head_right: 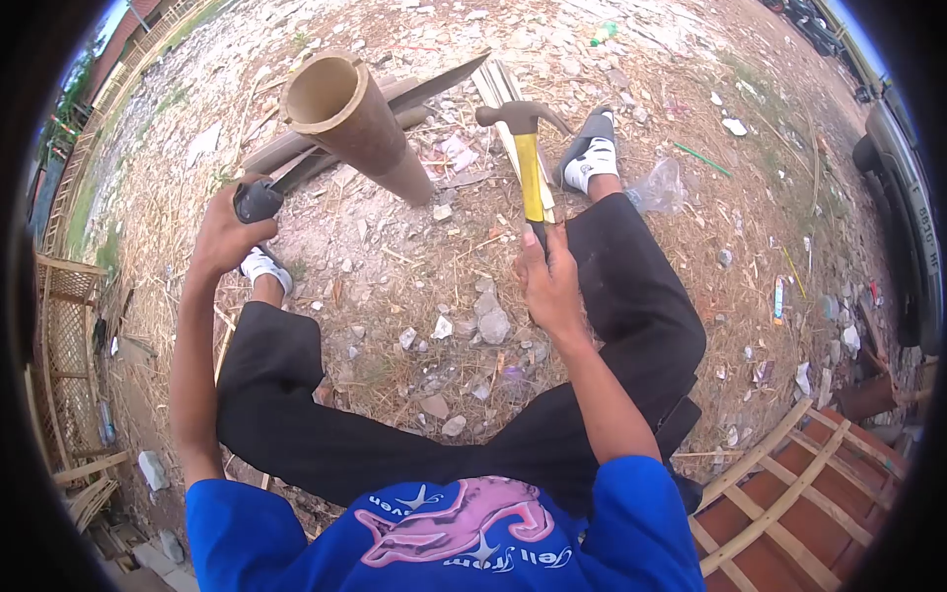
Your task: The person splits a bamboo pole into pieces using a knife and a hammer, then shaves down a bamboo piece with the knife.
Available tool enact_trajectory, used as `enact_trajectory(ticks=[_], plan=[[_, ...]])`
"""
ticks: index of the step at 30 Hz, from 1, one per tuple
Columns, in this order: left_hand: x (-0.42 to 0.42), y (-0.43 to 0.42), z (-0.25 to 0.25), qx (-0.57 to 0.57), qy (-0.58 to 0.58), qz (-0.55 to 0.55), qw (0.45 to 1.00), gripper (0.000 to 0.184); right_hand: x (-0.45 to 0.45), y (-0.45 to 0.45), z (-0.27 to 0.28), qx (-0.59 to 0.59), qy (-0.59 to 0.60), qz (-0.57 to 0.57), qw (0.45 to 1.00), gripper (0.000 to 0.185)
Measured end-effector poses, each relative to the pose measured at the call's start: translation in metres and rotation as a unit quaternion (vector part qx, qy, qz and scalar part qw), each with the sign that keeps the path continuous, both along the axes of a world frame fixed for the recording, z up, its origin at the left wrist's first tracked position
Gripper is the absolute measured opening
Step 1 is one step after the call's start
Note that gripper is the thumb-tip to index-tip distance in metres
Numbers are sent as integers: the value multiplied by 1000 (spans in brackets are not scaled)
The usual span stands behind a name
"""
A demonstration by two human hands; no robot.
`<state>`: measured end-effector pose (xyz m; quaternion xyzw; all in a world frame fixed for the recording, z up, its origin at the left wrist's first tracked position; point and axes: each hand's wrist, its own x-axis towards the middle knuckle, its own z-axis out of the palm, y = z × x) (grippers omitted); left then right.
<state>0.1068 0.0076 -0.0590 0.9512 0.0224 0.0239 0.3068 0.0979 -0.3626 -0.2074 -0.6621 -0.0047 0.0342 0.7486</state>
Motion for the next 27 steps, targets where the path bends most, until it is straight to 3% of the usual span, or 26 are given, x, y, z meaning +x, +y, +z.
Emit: enact_trajectory(ticks=[7,10,11,12,13,16,23,27], plan=[[-12,12,3,-54,-10,38,998,35,-21,5,-22,-22,-25,-13,999,29],[-1,10,9,-47,35,63,996,39,-23,-1,6,139,225,110,958,30],[3,10,10,-39,42,68,996,39,-28,15,1,102,208,52,971,31],[7,10,12,-29,44,73,996,39,-35,18,-8,-12,81,-9,997,30],[9,12,9,-25,20,62,998,38,-33,22,-17,-124,-61,-68,988,29],[8,10,9,-36,23,84,996,40,-41,21,-35,-221,-194,-105,950,24],[1,21,0,-62,10,98,993,42,-48,30,-54,-188,-217,-103,952,20],[0,17,5,-52,-2,92,994,53,-49,30,-62,-196,-271,-101,937,17]])
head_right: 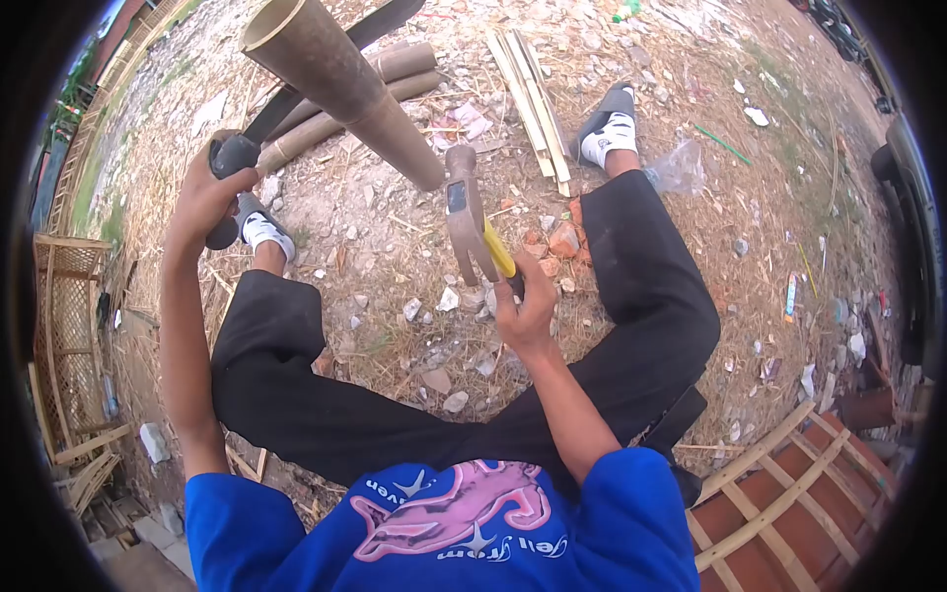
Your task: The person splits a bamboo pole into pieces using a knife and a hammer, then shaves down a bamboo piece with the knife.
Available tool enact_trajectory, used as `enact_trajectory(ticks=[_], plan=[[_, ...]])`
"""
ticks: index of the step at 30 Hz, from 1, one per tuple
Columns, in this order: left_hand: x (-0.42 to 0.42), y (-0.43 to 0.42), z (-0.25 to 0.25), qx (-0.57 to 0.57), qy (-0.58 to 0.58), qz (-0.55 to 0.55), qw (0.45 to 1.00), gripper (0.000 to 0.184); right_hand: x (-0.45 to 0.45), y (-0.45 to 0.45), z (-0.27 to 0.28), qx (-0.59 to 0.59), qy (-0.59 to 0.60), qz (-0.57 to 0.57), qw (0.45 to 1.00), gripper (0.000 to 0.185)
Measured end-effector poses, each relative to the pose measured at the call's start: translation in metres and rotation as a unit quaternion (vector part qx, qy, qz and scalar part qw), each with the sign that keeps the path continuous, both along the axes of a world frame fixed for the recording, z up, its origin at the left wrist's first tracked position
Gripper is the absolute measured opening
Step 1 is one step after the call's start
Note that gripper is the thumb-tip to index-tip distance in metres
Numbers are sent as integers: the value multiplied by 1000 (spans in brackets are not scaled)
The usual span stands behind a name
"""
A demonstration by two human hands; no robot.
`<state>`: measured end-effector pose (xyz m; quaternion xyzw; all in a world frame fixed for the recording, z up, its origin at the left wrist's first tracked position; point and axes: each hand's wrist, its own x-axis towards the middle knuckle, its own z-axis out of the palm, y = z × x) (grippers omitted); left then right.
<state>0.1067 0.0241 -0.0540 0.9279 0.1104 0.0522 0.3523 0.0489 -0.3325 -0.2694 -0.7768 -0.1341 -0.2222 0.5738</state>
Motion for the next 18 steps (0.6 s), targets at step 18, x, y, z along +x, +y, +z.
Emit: enact_trajectory(ticks=[18], plan=[[7,-5,-27,320,-298,-48,898,64,-32,10,-17,195,484,202,829,34]])
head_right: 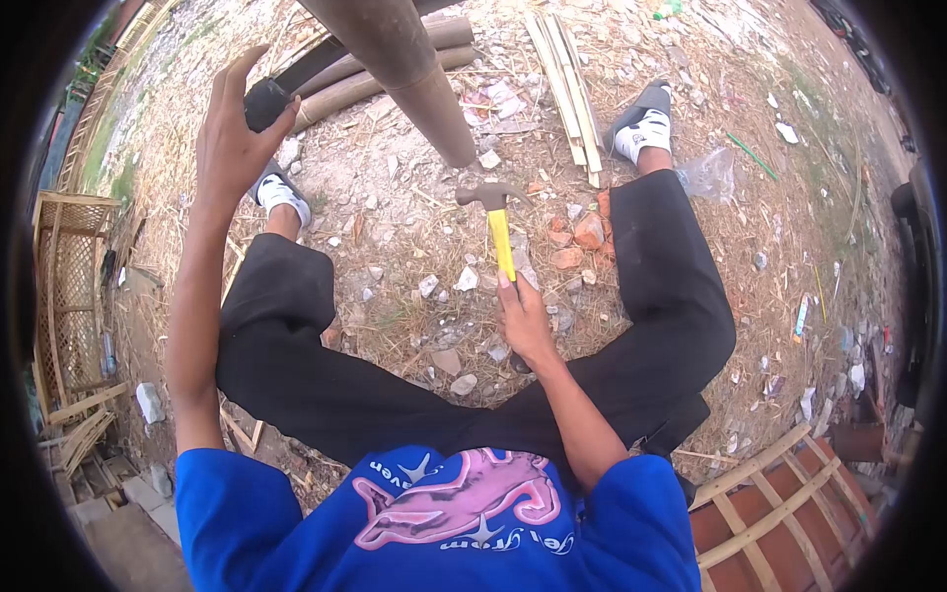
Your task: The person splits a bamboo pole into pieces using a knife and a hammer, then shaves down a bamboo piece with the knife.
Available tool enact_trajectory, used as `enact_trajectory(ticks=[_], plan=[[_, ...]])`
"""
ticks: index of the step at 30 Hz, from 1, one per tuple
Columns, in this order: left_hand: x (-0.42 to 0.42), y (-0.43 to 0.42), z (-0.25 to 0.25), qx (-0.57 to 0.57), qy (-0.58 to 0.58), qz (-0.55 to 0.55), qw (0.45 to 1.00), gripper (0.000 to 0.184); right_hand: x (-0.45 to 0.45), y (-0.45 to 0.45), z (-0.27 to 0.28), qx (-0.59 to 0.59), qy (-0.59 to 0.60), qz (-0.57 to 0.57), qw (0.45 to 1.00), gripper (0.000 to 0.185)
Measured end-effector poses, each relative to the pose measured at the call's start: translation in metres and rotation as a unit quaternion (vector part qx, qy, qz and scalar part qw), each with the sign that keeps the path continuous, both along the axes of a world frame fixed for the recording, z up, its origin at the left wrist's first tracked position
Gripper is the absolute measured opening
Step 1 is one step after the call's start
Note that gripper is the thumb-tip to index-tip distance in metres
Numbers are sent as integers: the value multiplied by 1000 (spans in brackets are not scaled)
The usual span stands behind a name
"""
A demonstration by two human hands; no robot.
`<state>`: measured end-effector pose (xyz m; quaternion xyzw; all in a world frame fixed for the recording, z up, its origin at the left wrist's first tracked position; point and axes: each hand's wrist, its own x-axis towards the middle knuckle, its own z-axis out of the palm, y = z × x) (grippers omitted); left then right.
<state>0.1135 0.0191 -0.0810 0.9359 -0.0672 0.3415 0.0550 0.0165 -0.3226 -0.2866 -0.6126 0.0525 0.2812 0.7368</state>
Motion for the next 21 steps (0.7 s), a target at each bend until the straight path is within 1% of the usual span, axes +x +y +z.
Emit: enact_trajectory(ticks=[1,2,5,6,7,9,10,13,14,17,19,21], plan=[[-3,-4,1,-14,17,12,1000,65,-3,-1,-2,20,23,-4,1000,34],[-4,-8,0,27,-12,-12,999,61,-5,-3,-5,45,13,0,999,34],[-8,-18,4,166,-76,-74,980,51,1,9,13,21,-104,24,994,36],[-11,-26,3,156,-69,-99,980,43,4,14,21,26,-117,35,992,38],[-14,-34,3,175,-58,-147,972,44,8,18,20,19,-178,42,983,39],[-19,-54,4,229,28,-168,959,46,20,26,17,5,-298,56,953,41],[-18,-57,8,230,11,-161,960,47,26,27,22,7,-315,63,947,42],[-10,-56,11,198,46,-147,968,50,34,30,23,-8,-316,41,948,40],[-7,-53,9,218,30,-156,963,49,34,30,24,9,-290,24,957,37],[2,-52,8,213,18,-131,968,48,30,25,36,49,-199,-23,978,33],[23,-40,7,181,-10,-69,981,40,25,11,28,48,-165,-36,984,32],[46,-21,4,181,-10,-35,983,35,19,-4,25,29,-140,-57,988,32]])
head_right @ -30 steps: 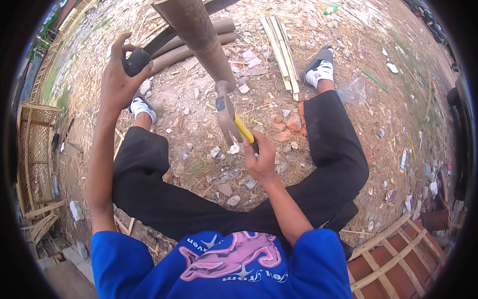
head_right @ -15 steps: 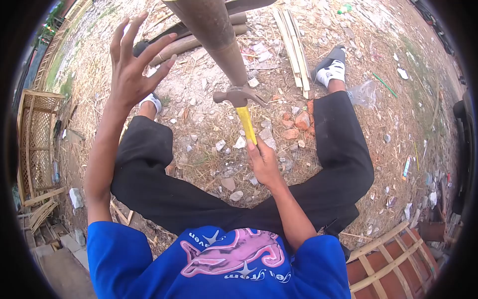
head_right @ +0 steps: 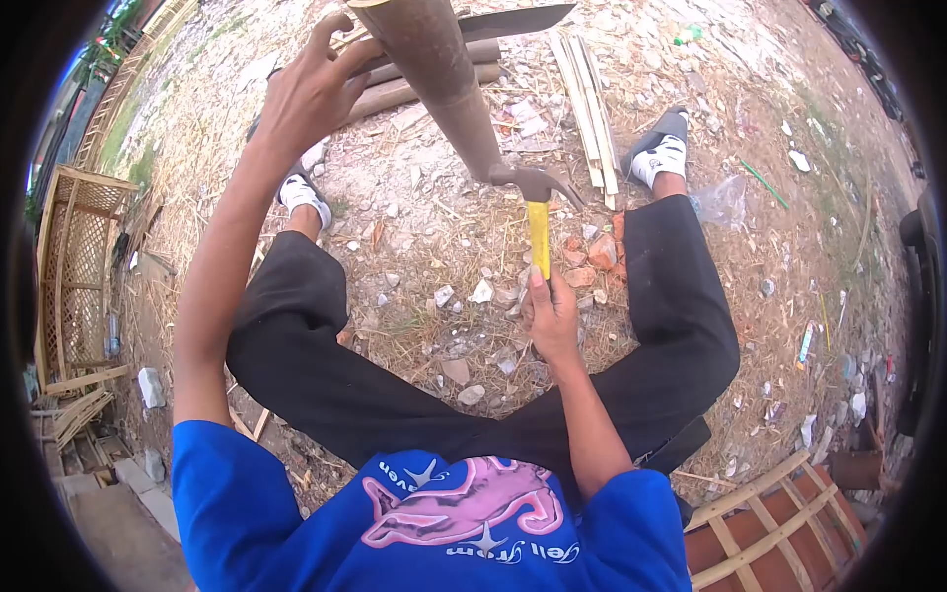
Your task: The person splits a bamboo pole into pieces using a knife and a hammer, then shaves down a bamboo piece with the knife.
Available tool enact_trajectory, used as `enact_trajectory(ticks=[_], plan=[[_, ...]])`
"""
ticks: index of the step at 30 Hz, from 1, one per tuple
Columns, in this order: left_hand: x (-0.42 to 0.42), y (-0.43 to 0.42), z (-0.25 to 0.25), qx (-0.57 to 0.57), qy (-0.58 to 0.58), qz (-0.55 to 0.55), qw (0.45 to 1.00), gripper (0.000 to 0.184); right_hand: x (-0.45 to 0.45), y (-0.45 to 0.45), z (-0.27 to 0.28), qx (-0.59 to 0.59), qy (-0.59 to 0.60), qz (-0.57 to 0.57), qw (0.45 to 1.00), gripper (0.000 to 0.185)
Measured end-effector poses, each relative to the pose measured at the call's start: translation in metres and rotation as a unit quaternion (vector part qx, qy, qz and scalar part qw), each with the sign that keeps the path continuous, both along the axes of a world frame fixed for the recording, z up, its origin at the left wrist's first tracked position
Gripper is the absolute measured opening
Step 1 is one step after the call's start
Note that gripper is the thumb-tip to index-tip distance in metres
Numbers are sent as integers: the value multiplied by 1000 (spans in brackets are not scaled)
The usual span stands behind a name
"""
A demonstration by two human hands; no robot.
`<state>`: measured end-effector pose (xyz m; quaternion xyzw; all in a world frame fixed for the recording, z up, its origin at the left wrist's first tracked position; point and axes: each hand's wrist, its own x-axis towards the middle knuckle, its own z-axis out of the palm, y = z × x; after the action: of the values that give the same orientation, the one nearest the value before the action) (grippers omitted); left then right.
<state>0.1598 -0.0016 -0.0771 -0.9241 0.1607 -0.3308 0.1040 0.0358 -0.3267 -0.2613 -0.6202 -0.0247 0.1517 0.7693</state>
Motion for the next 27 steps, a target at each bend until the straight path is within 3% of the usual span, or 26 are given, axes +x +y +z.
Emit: enact_trajectory(ticks=[4,6,9,12,13,16,17,20,21,25,27], plan=[[41,29,9,-27,70,36,997,34,-3,-14,-14,0,51,-49,998,32],[61,41,24,-70,169,97,978,67,-2,-14,-9,-7,73,-68,995,30],[98,75,8,-160,110,-2,981,42,1,-16,-8,-13,93,-69,993,29],[115,93,1,-130,70,-3,989,36,3,-17,-12,-25,82,-57,995,29],[115,93,3,-144,95,23,985,36,2,-18,-16,-32,76,-51,995,29],[132,124,-24,-98,-21,10,995,41,4,-18,-21,-38,73,-37,996,29],[138,137,-27,-94,12,37,995,46,4,-18,-21,-36,79,-33,996,28],[123,118,-19,-61,-16,-56,996,59,7,-14,-22,-49,82,-31,995,26],[113,105,-7,-116,-32,-148,982,49,8,-12,-24,-47,79,-28,995,26],[108,94,-2,-87,-25,-143,986,73,1,-7,-30,-46,74,-33,996,25],[98,80,7,-158,-7,-115,981,79,-3,-12,-29,-33,93,-31,995,24]])
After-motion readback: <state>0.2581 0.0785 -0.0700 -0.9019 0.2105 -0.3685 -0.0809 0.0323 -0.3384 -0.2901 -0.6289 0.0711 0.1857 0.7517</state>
